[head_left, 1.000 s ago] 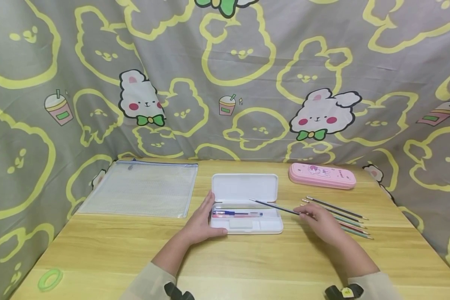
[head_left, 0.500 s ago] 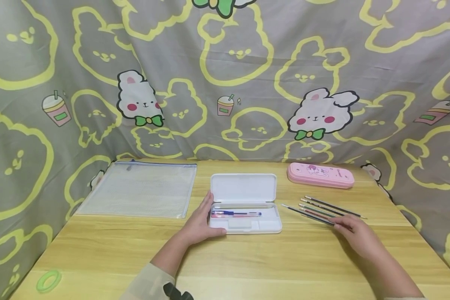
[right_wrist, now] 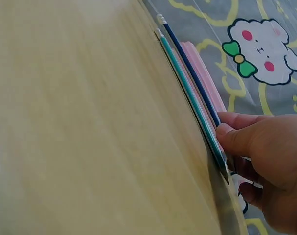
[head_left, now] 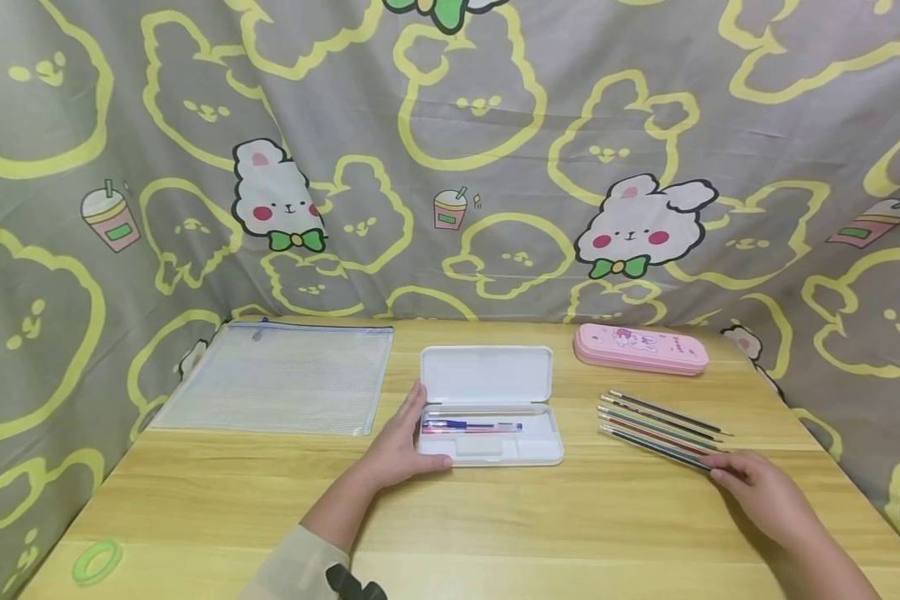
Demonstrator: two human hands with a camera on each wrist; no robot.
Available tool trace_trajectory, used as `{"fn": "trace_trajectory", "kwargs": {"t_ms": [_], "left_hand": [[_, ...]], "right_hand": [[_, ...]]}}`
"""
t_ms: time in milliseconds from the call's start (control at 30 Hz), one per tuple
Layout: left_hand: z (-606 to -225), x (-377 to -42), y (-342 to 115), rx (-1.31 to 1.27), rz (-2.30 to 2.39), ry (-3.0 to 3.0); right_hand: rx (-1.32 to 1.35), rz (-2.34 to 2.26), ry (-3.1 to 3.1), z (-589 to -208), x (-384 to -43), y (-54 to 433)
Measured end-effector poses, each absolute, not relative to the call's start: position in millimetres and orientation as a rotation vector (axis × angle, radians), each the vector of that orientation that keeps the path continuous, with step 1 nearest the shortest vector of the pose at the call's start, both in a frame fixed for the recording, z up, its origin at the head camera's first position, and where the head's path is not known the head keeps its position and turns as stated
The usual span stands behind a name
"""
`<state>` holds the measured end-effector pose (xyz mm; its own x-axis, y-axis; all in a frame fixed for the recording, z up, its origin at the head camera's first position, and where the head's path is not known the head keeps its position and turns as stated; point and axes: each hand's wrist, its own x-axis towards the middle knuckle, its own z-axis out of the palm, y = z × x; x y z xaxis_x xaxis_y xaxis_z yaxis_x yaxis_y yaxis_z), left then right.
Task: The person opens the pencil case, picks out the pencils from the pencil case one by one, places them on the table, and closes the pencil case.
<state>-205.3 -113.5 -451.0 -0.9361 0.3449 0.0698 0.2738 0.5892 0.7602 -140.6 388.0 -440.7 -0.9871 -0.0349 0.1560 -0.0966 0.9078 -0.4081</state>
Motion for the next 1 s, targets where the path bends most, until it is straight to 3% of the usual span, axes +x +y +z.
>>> {"fn": "trace_trajectory", "kwargs": {"t_ms": [667, 1000], "left_hand": [[-448, -205, -113, 0.511, 1.262, 2.718], [-451, -206, -113, 0.516, 1.257, 2.728]], "right_hand": [[0.013, 0.690, -2.982, -442, -137, 394], [0.102, 0.739, -2.824, -433, -146, 353]]}}
